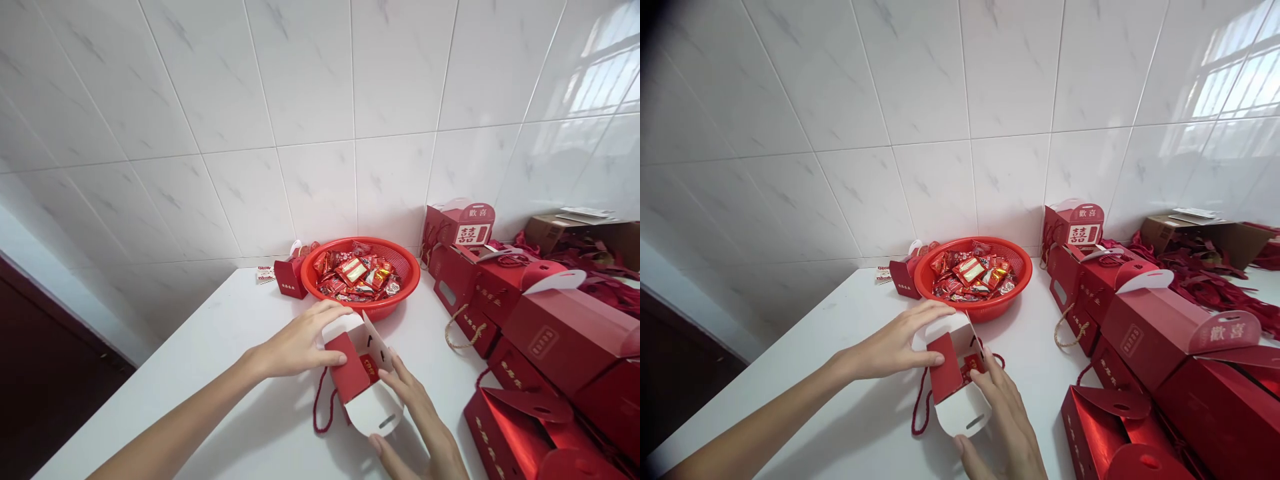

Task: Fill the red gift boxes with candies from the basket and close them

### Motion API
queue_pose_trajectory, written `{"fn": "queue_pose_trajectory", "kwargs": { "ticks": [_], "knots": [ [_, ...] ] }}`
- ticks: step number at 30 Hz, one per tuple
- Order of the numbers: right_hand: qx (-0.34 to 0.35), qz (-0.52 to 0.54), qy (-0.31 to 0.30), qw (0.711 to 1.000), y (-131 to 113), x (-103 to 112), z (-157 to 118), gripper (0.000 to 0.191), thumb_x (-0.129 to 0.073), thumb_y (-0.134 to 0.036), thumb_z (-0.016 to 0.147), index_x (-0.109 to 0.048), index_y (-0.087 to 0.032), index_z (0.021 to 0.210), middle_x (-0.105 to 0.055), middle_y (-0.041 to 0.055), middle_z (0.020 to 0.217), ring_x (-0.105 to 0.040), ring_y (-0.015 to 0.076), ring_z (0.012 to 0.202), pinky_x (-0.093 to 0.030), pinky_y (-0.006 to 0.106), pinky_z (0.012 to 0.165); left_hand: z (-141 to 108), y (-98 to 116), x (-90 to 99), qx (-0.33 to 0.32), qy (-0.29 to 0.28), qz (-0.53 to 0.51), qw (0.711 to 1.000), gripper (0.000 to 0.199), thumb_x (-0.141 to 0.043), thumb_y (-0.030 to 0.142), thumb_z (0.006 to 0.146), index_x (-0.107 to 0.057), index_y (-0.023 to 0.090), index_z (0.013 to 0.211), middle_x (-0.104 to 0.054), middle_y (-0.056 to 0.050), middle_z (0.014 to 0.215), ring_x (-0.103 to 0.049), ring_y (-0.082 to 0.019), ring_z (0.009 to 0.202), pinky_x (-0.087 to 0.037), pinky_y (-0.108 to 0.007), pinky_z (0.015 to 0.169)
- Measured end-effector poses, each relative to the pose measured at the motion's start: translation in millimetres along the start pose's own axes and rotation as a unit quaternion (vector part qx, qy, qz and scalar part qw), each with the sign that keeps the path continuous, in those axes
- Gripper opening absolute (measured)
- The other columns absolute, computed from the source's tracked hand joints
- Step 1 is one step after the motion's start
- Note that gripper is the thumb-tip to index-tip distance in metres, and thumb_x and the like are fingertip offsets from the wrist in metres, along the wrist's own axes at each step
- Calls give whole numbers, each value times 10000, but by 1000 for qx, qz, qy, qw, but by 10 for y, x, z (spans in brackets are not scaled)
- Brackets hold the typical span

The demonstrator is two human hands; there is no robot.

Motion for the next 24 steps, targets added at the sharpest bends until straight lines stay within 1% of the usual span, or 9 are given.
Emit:
{"fn": "queue_pose_trajectory", "kwargs": {
  "ticks": [3, 6, 10, 13, 16, 18, 20, 22, 24],
  "knots": [
    [25, 2, -4, 1000, -33, 12, 21, 566, -563, -170, 923, -446, -230, 1473, -519, 118, 1510, -452, 282, 1430, -478, 415, 1108, -24, -4, -70, 11, 28, -8, 1000, 668, -736, 337, 814, -498, 270, 1435, -518, -90, 1457, -489, -310, 1343, -416, -486, 1122],
    [21, 4, -9, 1000, -38, 16, 19, 559, -572, -166, 911, -469, -223, 1458, -597, 106, 1426, -473, 282, 1405, -504, 403, 1080, -52, -36, -129, 30, 59, -17, 998, 730, -741, 348, 804, -449, 254, 1467, -465, -111, 1502, -453, -314, 1371, -383, -499, 1147],
    [31, 6, 1, 1000, 3, -6, -9, 493, -589, -230, 945, -500, -226, 1431, -627, 121, 1372, -497, 311, 1371, -518, 439, 1058, -65, -60, -193, 54, 93, -45, 993, 777, -751, 321, 780, -428, 250, 1483, -608, -92, 1311, -538, -300, 1255, -441, -492, 1086],
    [37, 10, 13, 999, 33, -33, -23, 450, -578, -299, 978, -515, -225, 1417, -638, 129, 1342, -512, 316, 1348, -523, 443, 1045, -74, -30, -216, 46, 139, -56, 988, 695, -711, 244, 778, -486, 252, 1436, -594, -80, 1275, -568, -276, 1190, -487, -456, 1030],
    [40, 17, 20, 999, 45, -35, -20, 439, -562, -354, 996, -514, -236, 1416, -643, 123, 1325, -526, 304, 1320, -534, 426, 1021, -98, 24, -243, 8, 183, -58, 981, 569, -660, 187, 796, -561, 260, 1352, -567, -71, 1274, -584, -242, 1145, -497, -421, 1013],
    [44, 16, 21, 999, 48, -8, -9, 447, -574, -389, 992, -518, -240, 1409, -654, 120, 1298, -538, 302, 1291, -539, 427, 1004, -114, 66, -282, -33, 173, -82, 981, 514, -638, 175, 822, -579, 258, 1326, -609, -51, 1186, -616, -204, 1047, -519, -377, 961],
    [52, 13, 16, 998, 49, 40, 9, 459, -605, -409, 974, -529, -234, 1391, -674, 120, 1244, -572, 302, 1230, -556, 422, 964, -122, 109, -336, -63, 124, -124, 982, 438, -625, 208, 868, -595, 238, 1304, -656, -33, 1070, -636, -172, 928, -541, -328, 873],
    [64, 14, 8, 998, 42, 93, 33, 438, -643, -384, 954, -550, -230, 1353, -696, 114, 1168, -621, 286, 1127, -583, 392, 893, -124, 146, -384, -68, 74, -146, 984, 320, -605, 286, 922, -649, 205, 1228, -682, -33, 989, -638, -162, 852, -539, -303, 803],
    [66, 16, 12, 998, 22, 133, 64, 366, -652, -289, 947, -575, -233, 1300, -709, 99, 1102, -655, 258, 1031, -598, 358, 831, -124, 171, -412, -58, 51, -133, 988, 275, -561, 352, 964, -708, 185, 1126, -694, -48, 972, -633, -164, 831, -519, -302, 777]
  ]
}}
Point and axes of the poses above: each hand's wrist, its own z-axis towards the middle knuckle, its own x-axis out of the back of the hand, y = z × x, the point moved 2 cm from there along z, towards the middle knuckle
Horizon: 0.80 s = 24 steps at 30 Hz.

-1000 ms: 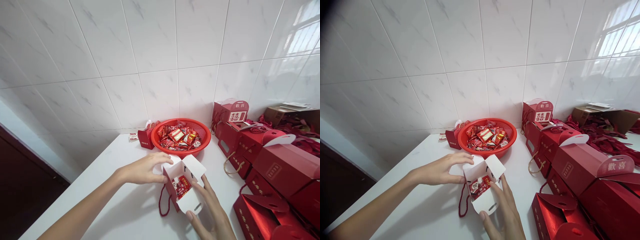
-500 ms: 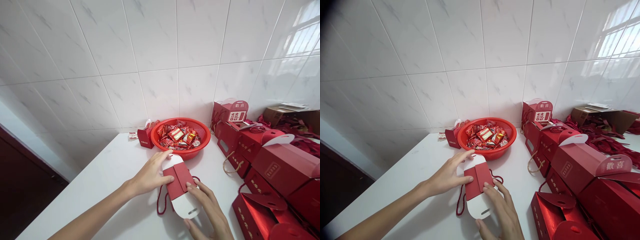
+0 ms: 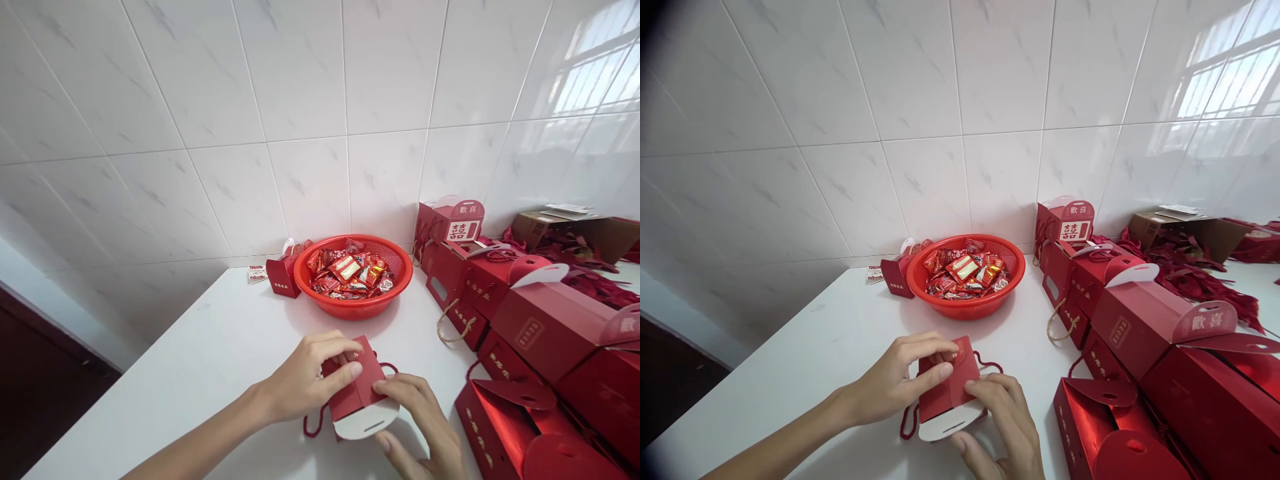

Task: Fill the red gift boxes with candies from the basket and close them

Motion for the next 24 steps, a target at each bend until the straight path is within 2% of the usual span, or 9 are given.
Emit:
{"fn": "queue_pose_trajectory", "kwargs": {
  "ticks": [3, 7, 10, 13, 15, 17, 21, 24],
  "knots": [
    [-29, 0, 36, 999, -39, 5, 58, 288, -613, -164, 945, -603, -240, 1222, -713, 79, 1027, -676, 228, 955, -600, 332, 797, -5, 12, -13, 13, 6, 22, 1000, 301, -529, 389, 985, -745, 195, 1063, -708, -58, 1004, -627, -189, 901, -487, -327, 836],
    [-64, -8, 73, 995, -89, -60, 122, 242, -616, -149, 940, -617, -232, 1167, -696, 58, 942, -675, 198, 863, -593, 299, 734, -35, 28, -26, 28, -8, -43, 999, 362, -472, 461, 1002, -745, 227, 1051, -695, -52, 1072, -628, -213, 1003, -476, -346, 917],
    [-99, -28, 88, 991, -93, -84, 139, 238, -629, -185, 938, -629, -224, 1173, -680, 87, 1015, -675, 212, 913, -595, 305, 733, -71, 67, -74, 23, -32, -51, 998, 314, -604, 471, 923, -731, 243, 1098, -683, -46, 1095, -630, -225, 1015, -485, -350, 937],
    [-112, -52, 109, 986, -97, -65, 130, 203, -631, -193, 935, -655, -221, 1135, -637, 124, 1175, -668, 227, 1020, -601, 322, 793, -98, 80, -149, 23, -11, -10, 1000, 305, -643, 371, 901, -694, 242, 1173, -672, -60, 1137, -625, -234, 1053, -490, -361, 968],
    [-97, -59, 134, 985, -120, -33, 114, 170, -624, -148, 926, -670, -216, 1075, -611, 132, 1242, -663, 220, 1038, -599, 324, 817, -101, 53, -199, 21, 24, 9, 999, 336, -574, 339, 945, -646, 257, 1263, -638, -78, 1230, -600, -242, 1139, -481, -374, 1011],
    [-63, -48, 150, 985, -163, 3, 96, 205, -603, -82, 908, -670, -210, 1053, -617, 131, 1227, -664, 213, 1030, -595, 327, 823, -83, -3, -243, 27, 46, 16, 998, 337, -549, 358, 962, -647, 278, 1274, -585, -84, 1326, -549, -258, 1248, -446, -393, 1078],
    [1, 23, 119, 993, -274, 47, 83, 286, -572, 4, 845, -647, -197, 1034, -685, 81, 970, -694, 184, 875, -591, 291, 728, 41, -152, -291, 74, 44, -21, 996, 292, -585, 430, 940, -720, 270, 1143, -582, -78, 1331, -566, -266, 1251, -438, -403, 1099],
    [35, 55, 89, 994, -332, 29, 98, 224, -557, -25, 825, -637, -193, 950, -678, 34, 778, -671, 148, 671, -556, 256, 606, 240, -225, -309, 72, 37, -46, 996, 321, -603, 450, 924, -712, 249, 1148, -607, -84, 1296, -599, -258, 1205, -463, -400, 1065]
  ]
}}
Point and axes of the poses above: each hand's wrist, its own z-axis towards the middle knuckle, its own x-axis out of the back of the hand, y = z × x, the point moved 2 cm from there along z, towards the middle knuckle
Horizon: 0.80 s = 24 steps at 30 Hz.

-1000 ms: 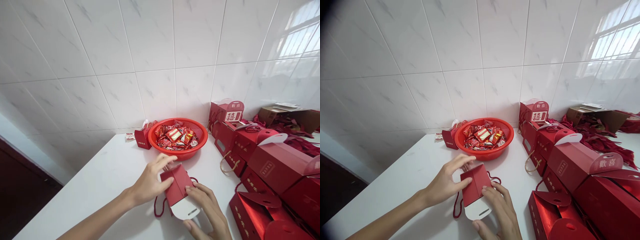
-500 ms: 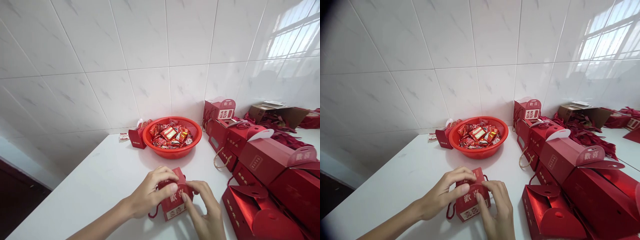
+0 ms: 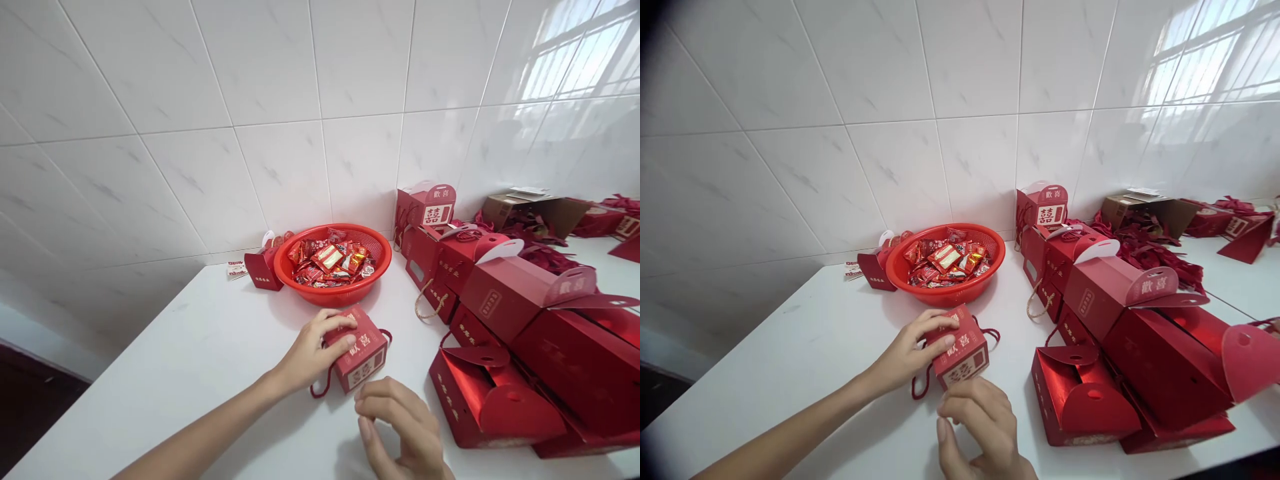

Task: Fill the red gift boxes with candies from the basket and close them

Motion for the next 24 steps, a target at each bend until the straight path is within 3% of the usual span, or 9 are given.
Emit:
{"fn": "queue_pose_trajectory", "kwargs": {
  "ticks": [4, 12, 17, 24],
  "knots": [
    [38, 4, -45, 998, 4, -81, -14, 135, -524, -108, 857, -614, -210, 856, -652, 5, 662, -613, 130, 542, -497, 255, 531, 403, 48, -146, -53, -27, 5, 998, 300, -610, 397, 917, -714, 220, 1136, -647, -89, 1234, -596, -258, 1201, -427, -413, 1092],
    [7, -27, -67, 997, 24, -67, -36, 166, -508, -161, 912, -590, -210, 777, -636, -11, 634, -610, 111, 559, -514, 245, 598, 1150, 402, -745, -135, -130, -12, 982, 274, -649, 311, 910, -739, 169, 1126, -720, -99, 1213, -652, -243, 1143, -470, -333, 1019],
    [22, -22, -56, 998, 29, -61, -21, 141, -528, -147, 878, -585, -213, 768, -630, -21, 620, -607, 106, 535, -517, 232, 579, 1251, 560, -954, -171, -161, -8, 972, 270, -663, 293, 912, -741, 165, 1137, -716, -105, 1218, -630, -262, 1167, -450, -346, 1037],
    [12, -19, -54, 998, 27, -34, -3, 139, -539, -117, 868, -590, -211, 779, -633, -17, 631, -608, 109, 548, -519, 228, 592, 1187, 628, -922, -191, -199, -22, 961, 319, -657, 301, 922, -725, 155, 1197, -690, -123, 1261, -622, -242, 1196, -434, -312, 1067]
  ]
}}
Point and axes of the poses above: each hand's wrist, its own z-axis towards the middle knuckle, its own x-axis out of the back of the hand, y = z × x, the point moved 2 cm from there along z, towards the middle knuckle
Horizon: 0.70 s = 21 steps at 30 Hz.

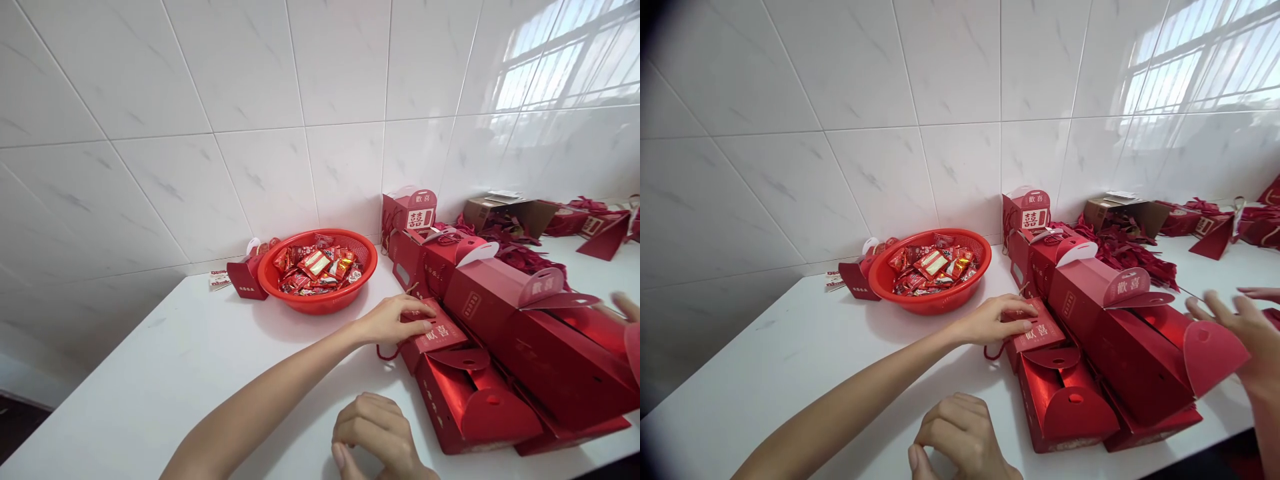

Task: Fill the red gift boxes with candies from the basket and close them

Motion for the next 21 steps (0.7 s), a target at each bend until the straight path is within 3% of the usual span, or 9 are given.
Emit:
{"fn": "queue_pose_trajectory", "kwargs": {
  "ticks": [4, 7, 10, 12, 17, 21],
  "knots": [
    [-40, -8, 26, 999, 74, 84, -156, 144, -535, -90, 882, -611, -212, 893, -665, 11, 719, -651, 134, 628, -534, 231, 604, -95, 67, 93, 26, 23, -17, 999, 538, -666, 401, 909, -581, 191, 1397, -588, -123, 1439, -530, -263, 1332, -389, -368, 1138],
    [-134, -52, 49, 988, 159, 177, -368, 284, -565, -89, 887, -625, -222, 1131, -723, 83, 1038, -717, 188, 917, -586, 245, 741, -199, 94, 133, 69, 50, -26, 996, 754, -691, 490, 864, -447, 163, 1499, -475, -168, 1541, -469, -318, 1394, -379, -449, 1152],
    [-224, -94, 77, 967, 229, 254, -547, 469, -553, -178, 939, -522, -246, 1402, -578, 122, 1430, -615, 254, 1259, -586, 296, 914, -269, 111, 112, 97, 59, -40, 993, 821, -694, 503, 850, -389, 154, 1528, -427, -180, 1577, -463, -331, 1406, -383, -475, 1153],
    [-257, -113, 70, 957, 265, 283, -598, 558, -535, -246, 967, -417, -263, 1512, -441, 107, 1568, -496, 291, 1397, -536, 373, 1040, -274, 125, 80, 96, 52, -51, 993, 803, -685, 479, 858, -388, 145, 1526, -430, -173, 1580, -466, -314, 1410, -379, -454, 1164],
    [-242, -158, 17, 957, 346, 331, -556, 706, -535, -258, 980, -216, -285, 1609, -303, 79, 1651, -344, 314, 1492, -416, 480, 1161, -211, 121, 57, 84, 24, -65, 994, 729, -659, 428, 869, -431, 145, 1500, -478, -146, 1555, -488, -291, 1399, -405, -422, 1153],
    [-216, -153, 10, 964, 378, 320, -532, 676, -539, -228, 978, -254, -268, 1590, -333, 91, 1638, -364, 297, 1484, -438, 444, 1149, -237, 81, 113, 98, 9, -47, 994, 806, -663, 493, 861, -387, 139, 1530, -432, -158, 1582, -478, -287, 1406, -439, -401, 1118]
  ]
}}
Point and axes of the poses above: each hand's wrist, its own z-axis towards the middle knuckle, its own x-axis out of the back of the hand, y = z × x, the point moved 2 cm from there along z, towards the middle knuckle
